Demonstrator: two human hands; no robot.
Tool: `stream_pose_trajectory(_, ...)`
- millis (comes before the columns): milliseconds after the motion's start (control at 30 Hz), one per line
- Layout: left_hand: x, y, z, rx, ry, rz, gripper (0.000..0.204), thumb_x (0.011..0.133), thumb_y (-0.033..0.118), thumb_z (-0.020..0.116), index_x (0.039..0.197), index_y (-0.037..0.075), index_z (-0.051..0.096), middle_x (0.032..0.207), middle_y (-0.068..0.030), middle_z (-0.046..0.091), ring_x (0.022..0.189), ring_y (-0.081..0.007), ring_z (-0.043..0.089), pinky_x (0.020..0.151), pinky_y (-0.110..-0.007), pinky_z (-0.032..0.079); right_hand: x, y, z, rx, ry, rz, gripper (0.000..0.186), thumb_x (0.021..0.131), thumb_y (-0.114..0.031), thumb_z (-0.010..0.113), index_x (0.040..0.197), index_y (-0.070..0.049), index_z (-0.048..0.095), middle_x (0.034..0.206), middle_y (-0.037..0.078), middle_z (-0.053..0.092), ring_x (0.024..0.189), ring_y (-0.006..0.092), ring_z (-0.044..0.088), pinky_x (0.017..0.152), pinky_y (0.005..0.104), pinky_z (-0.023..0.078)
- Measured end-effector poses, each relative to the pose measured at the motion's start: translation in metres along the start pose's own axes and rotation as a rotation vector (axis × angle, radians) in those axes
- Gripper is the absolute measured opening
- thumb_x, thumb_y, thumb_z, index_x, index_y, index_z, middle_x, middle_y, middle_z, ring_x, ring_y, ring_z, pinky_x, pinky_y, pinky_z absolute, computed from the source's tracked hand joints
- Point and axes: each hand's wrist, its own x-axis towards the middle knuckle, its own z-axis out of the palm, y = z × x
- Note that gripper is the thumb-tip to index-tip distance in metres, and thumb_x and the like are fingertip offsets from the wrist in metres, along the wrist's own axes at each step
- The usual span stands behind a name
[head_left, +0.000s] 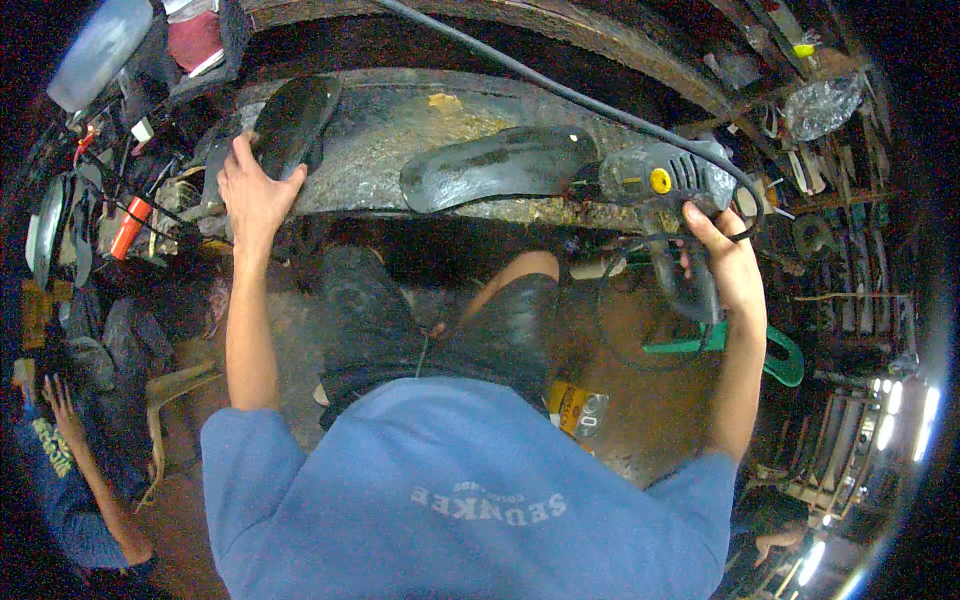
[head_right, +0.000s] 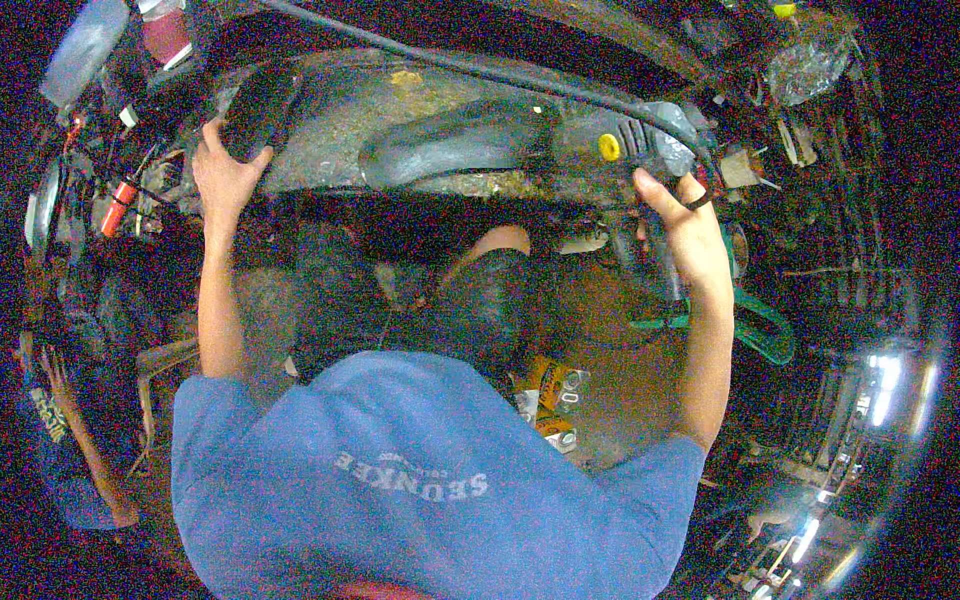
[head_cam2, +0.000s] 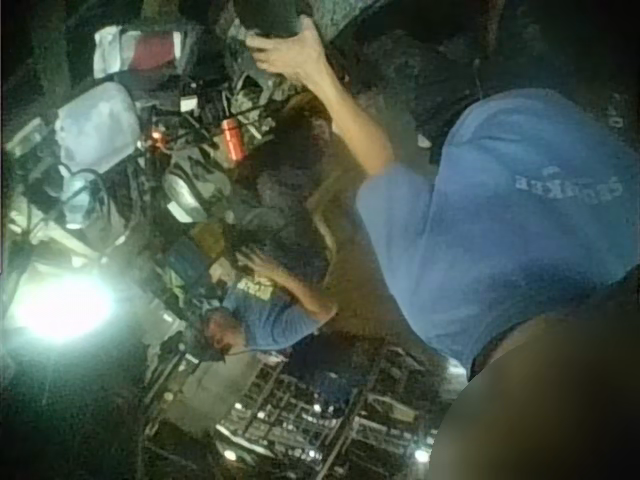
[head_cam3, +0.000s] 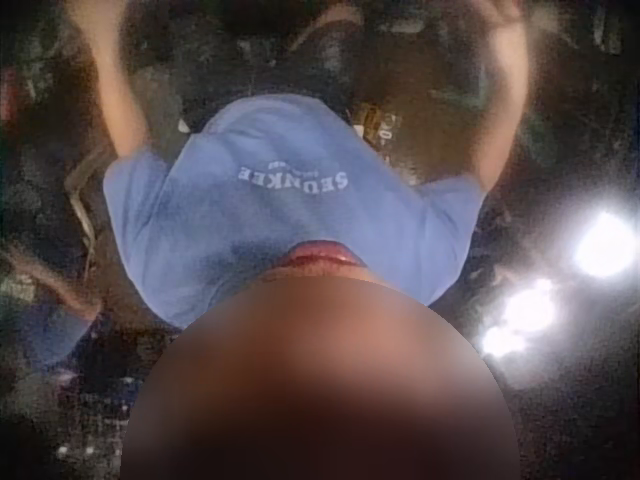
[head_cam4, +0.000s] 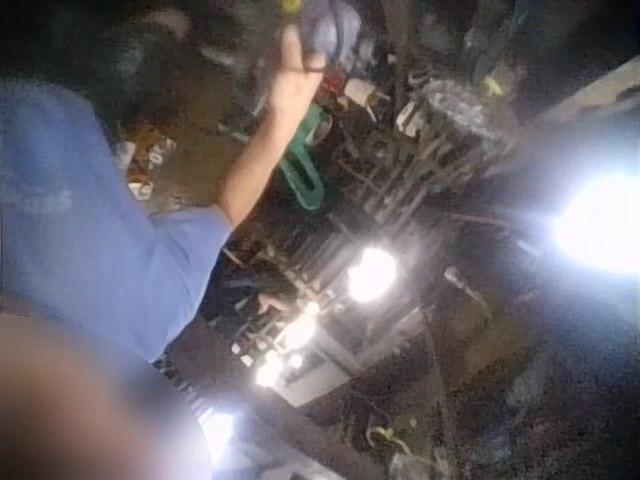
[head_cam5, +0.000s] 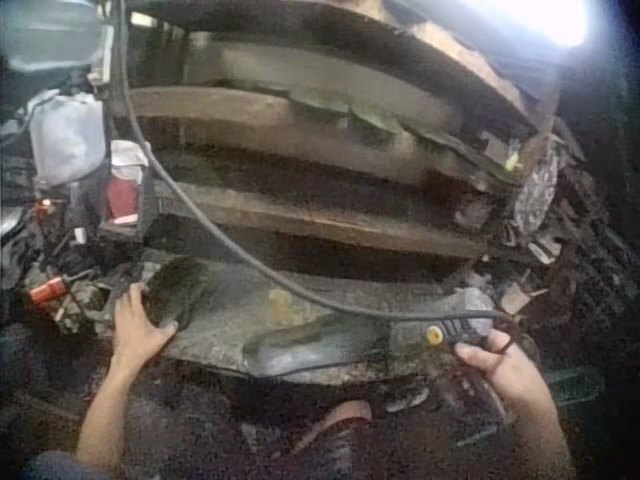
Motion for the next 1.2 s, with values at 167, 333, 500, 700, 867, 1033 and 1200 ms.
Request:
stream_pose_trajectory(167,0.0,-0.02,-0.005,0.086,0.107,-0.017,0.087,0.071,0.045,0.092,0.139,0.008,0.052,0.127,-0.0223,0.067,0.118,-0.0445,0.062,0.104,-0.054,0.047,0.019,0.001,0.0,0.069,-0.017,-0.056,0.027,0.103,-0.036,0.071,0.106,-0.01,0.066,0.083,0.001,0.068,0.064,0.0108,0.06,0.057,0.0288,0.047)
stream_pose_trajectory(333,0.002,-0.035,-0.028,0.232,-0.085,-0.142,0.093,0.076,0.056,0.088,0.145,0.007,0.051,0.134,-0.0252,0.064,0.123,-0.0475,0.06,0.105,-0.054,0.048,0.035,-0.004,0.005,0.096,-0.065,-0.117,0.025,0.103,-0.034,0.071,0.102,-0.01,0.065,0.075,0.001,0.066,0.058,0.0119,0.059,0.055,0.0295,0.047)
stream_pose_trajectory(500,-0.002,-0.03,-0.036,0.229,-0.012,-0.009,0.1,0.083,0.065,0.08,0.157,0.008,0.045,0.151,-0.0304,0.052,0.137,-0.0479,0.05,0.115,-0.055,0.042,0.046,-0.019,0.018,0.123,-0.034,-0.094,0.026,0.102,-0.034,0.073,0.1,-0.01,0.064,0.075,0.002,0.066,0.056,0.0121,0.059,0.053,0.0298,0.048)
stream_pose_trajectory(700,-0.019,-0.004,-0.056,-0.091,0.118,0.21,0.063,0.091,0.035,0.081,0.143,0.008,0.06,0.147,-0.02,0.057,0.136,-0.0415,0.052,0.117,-0.051,0.041,0.038,-0.042,0.039,0.137,-0.074,-0.075,0.03,0.1,-0.037,0.075,0.1,-0.009,0.063,0.077,0.003,0.067,0.057,0.0124,0.061,0.053,0.0291,0.048)
stream_pose_trajectory(867,-0.068,0.037,-0.048,-0.478,0.12,0.268,0.025,0.092,0.01,0.077,0.117,0.006,0.073,0.115,-0.0108,0.073,0.113,-0.0316,0.066,0.102,-0.043,0.051,0.028,-0.059,0.067,0.121,-0.131,-0.096,0.034,0.099,-0.038,0.077,0.099,-0.008,0.061,0.08,0.006,0.068,0.059,0.0136,0.063,0.053,0.0287,0.05)
stream_pose_trajectory(1033,-0.102,0.044,-0.04,-0.624,-0.013,0.133,0.014,0.1,0.012,0.064,0.092,0.002,0.067,0.093,-0.0137,0.067,0.092,-0.0329,0.063,0.084,-0.042,0.05,0.021,-0.07,0.088,0.069,-0.235,-0.155,0.033,0.101,-0.037,0.074,0.107,-0.007,0.062,0.082,0.006,0.068,0.059,0.0123,0.063,0.052,0.0271,0.05)
stream_pose_trajectory(1200,-0.125,0.042,-0.043,-0.615,0.0,0.038,0.022,0.098,0.008,0.061,0.08,0.001,0.052,0.075,-0.0147,0.053,0.073,-0.0324,0.053,0.073,-0.045,0.045,0.011,-0.081,0.104,-0.027,-0.302,-0.241,0.033,0.103,-0.035,0.071,0.117,-0.006,0.064,0.084,0.003,0.067,0.061,0.0104,0.061,0.054,0.0261,0.05)
